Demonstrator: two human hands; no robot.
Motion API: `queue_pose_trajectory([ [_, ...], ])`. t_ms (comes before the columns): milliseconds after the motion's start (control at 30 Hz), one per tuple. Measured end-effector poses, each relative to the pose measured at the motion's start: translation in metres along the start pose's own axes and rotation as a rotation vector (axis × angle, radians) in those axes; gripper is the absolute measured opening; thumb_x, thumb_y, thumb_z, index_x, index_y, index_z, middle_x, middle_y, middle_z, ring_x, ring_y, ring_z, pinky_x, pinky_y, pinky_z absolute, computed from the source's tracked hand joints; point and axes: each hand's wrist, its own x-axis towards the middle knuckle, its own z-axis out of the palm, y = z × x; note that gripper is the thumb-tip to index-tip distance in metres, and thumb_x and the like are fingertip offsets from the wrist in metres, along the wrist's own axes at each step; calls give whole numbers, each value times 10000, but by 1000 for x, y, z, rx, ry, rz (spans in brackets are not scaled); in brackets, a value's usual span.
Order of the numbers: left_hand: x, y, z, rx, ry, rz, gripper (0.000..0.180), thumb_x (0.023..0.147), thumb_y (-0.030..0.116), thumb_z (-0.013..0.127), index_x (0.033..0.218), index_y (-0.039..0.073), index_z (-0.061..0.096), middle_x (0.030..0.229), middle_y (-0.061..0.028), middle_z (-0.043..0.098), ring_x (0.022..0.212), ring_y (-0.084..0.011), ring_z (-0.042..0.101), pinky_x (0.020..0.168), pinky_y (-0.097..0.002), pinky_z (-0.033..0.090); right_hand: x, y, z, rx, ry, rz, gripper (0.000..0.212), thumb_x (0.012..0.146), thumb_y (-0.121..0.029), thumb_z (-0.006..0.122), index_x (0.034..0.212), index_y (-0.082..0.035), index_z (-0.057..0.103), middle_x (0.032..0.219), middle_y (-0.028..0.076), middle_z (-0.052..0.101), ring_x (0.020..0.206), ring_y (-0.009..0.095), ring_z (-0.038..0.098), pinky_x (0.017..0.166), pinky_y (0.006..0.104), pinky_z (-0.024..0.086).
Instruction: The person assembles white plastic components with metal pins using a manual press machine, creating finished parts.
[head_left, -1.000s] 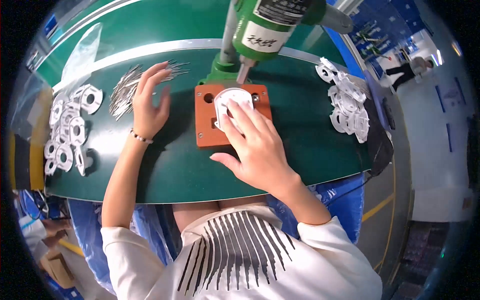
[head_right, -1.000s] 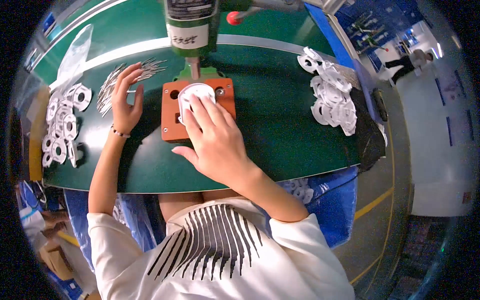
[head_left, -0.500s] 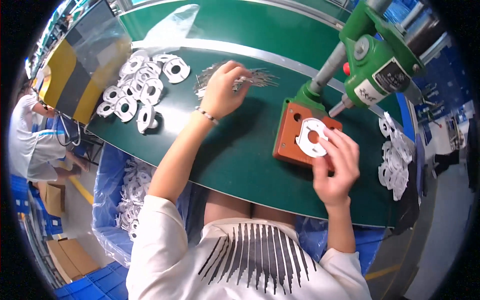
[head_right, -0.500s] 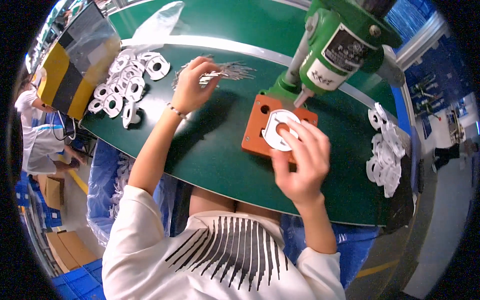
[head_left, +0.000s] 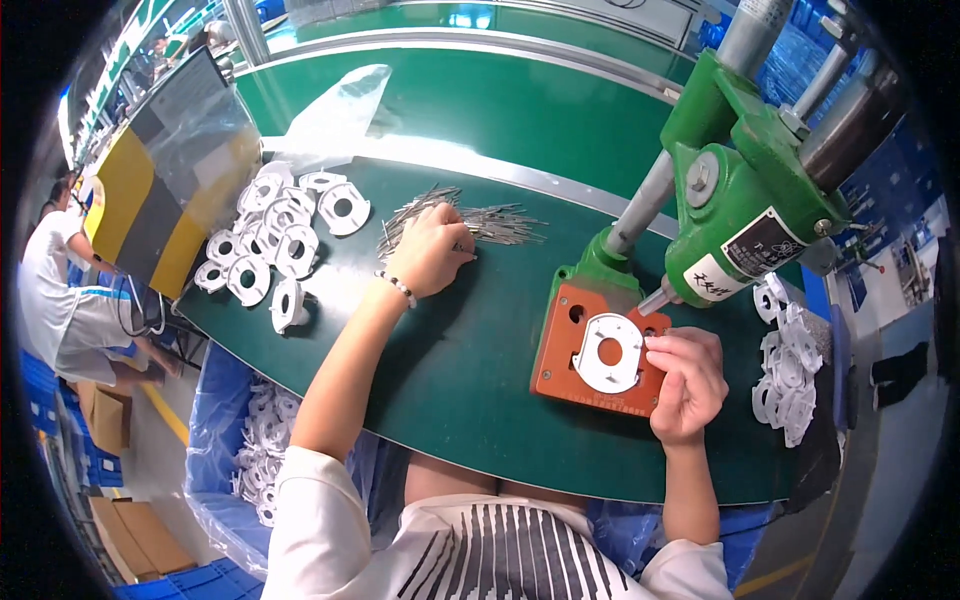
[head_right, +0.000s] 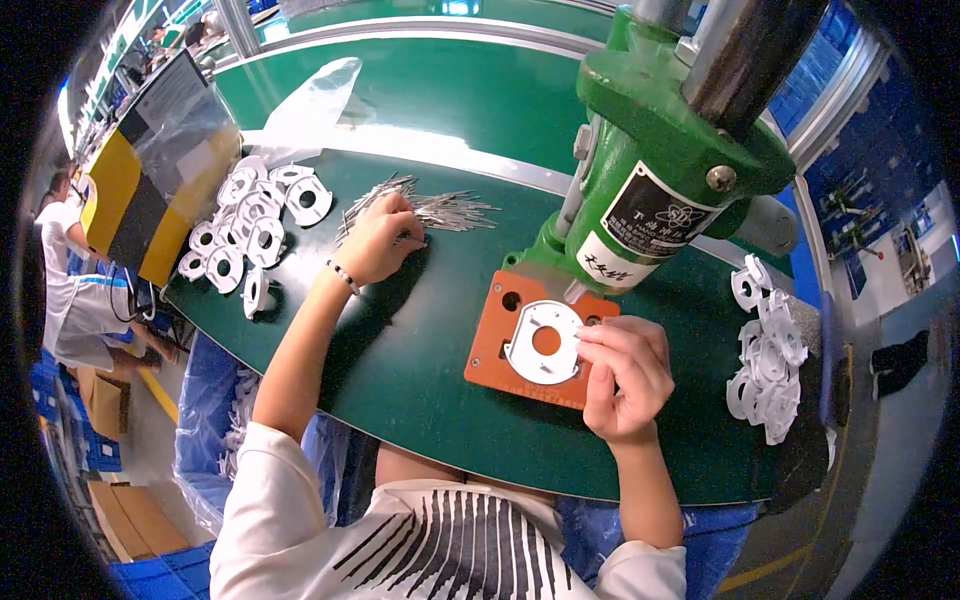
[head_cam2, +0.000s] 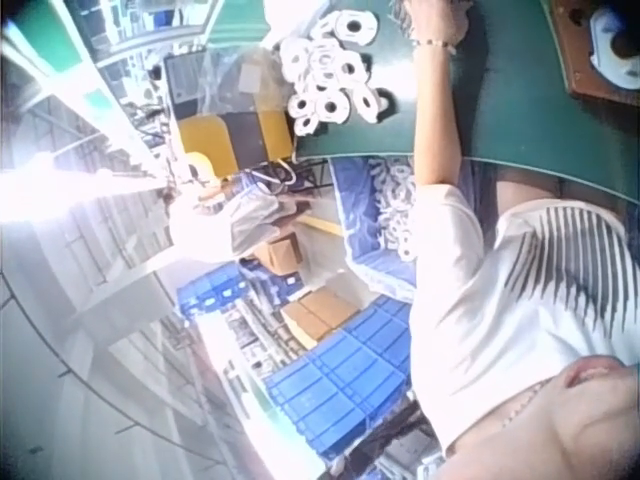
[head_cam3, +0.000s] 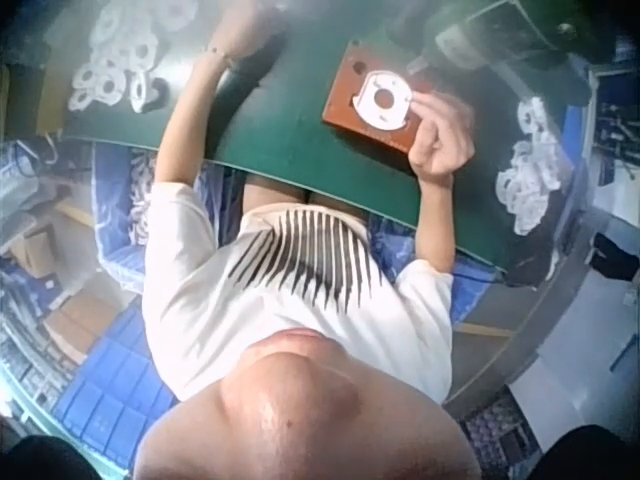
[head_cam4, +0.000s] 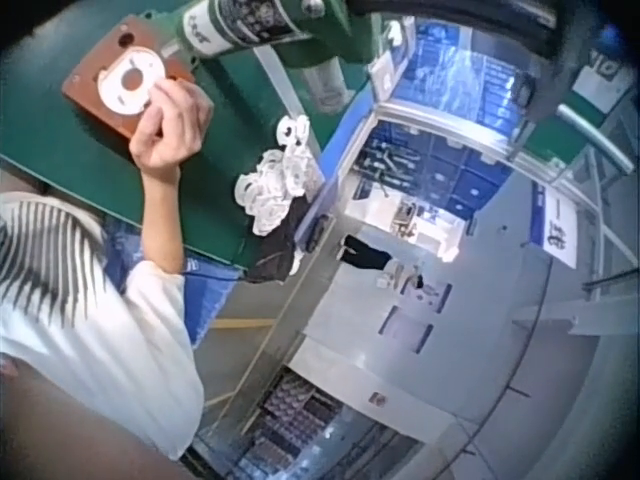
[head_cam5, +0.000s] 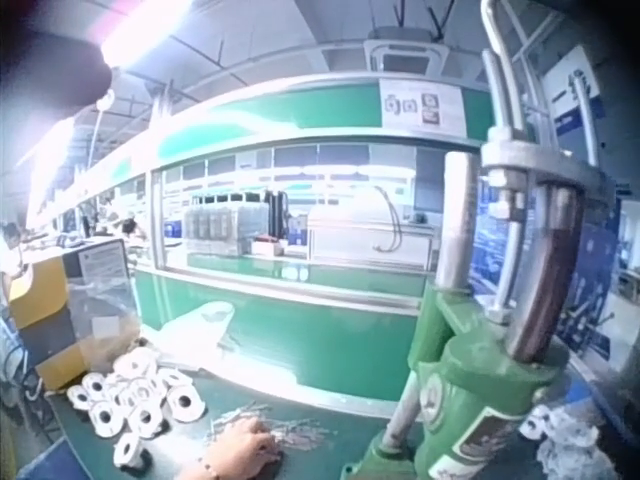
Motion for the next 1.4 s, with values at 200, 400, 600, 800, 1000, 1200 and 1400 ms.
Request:
queue_pose_trajectory([
  [200, 2, 8, -2, 126, 34, 26, 78, 735, 79, 617, 782, 82, 555, 785, -60, 547, 823, -264, 524, 719, -377, 409, 0, 2, 4, 53, -1, 22, 157, 815, -113, 515, 766, -22, 633, 841, 87, 644, 792, 256, 574, 739, 340, 460],
  [400, 12, 33, -9, -250, 152, -75, 92, 742, 6, 623, 825, 28, 588, 745, -89, 610, 663, -212, 578, 596, -299, 461, 1, 3, 7, 94, 9, 51, 122, 786, -62, 530, 753, -14, 638, 836, 96, 644, 803, 270, 580, 748, 341, 461],
  [600, 21, 101, 1, -1109, 48, -166, 81, 818, 51, 636, 887, 8, 631, 831, -11, 644, 712, -62, 593, 607, -199, 476, -4, 13, 10, 129, -66, 132, 127, 699, -40, 661, 821, -9, 643, 890, 105, 640, 850, 259, 586, 752, 338, 472],
  [800, 25, 132, 16, -1133, -92, -165, 65, 832, 36, 612, 878, -8, 599, 838, -46, 653, 762, -76, 605, 694, -211, 491, -8, 12, 8, 115, -85, 154, 159, 685, -61, 677, 833, -15, 645, 904, 104, 633, 864, 257, 584, 772, 346, 461],
  [1000, 23, 143, 24, -1022, -39, -50, 100, 808, 32, 638, 874, -36, 608, 783, -40, 646, 710, -39, 575, 632, -187, 486, -11, 15, 11, 93, -75, 157, 158, 682, -47, 667, 837, -23, 650, 895, 111, 634, 864, 265, 585, 773, 349, 461],
  [1200, 21, 148, 25, -831, 49, 0, 84, 782, 12, 653, 841, -39, 621, 716, -48, 646, 643, -41, 577, 579, -202, 492, -11, 13, 12, 98, -53, 168, 156, 679, -28, 662, 835, -29, 654, 853, 119, 643, 860, 269, 593, 779, 355, 465],
  [1400, 18, 148, 25, -758, 102, 73, 100, 764, 19, 669, 839, -29, 623, 694, -69, 638, 613, -58, 588, 555, -215, 488, -12, 10, 11, 93, -63, 172, 157, 678, -22, 662, 834, -31, 654, 855, 118, 645, 871, 272, 594, 787, 360, 468],
])
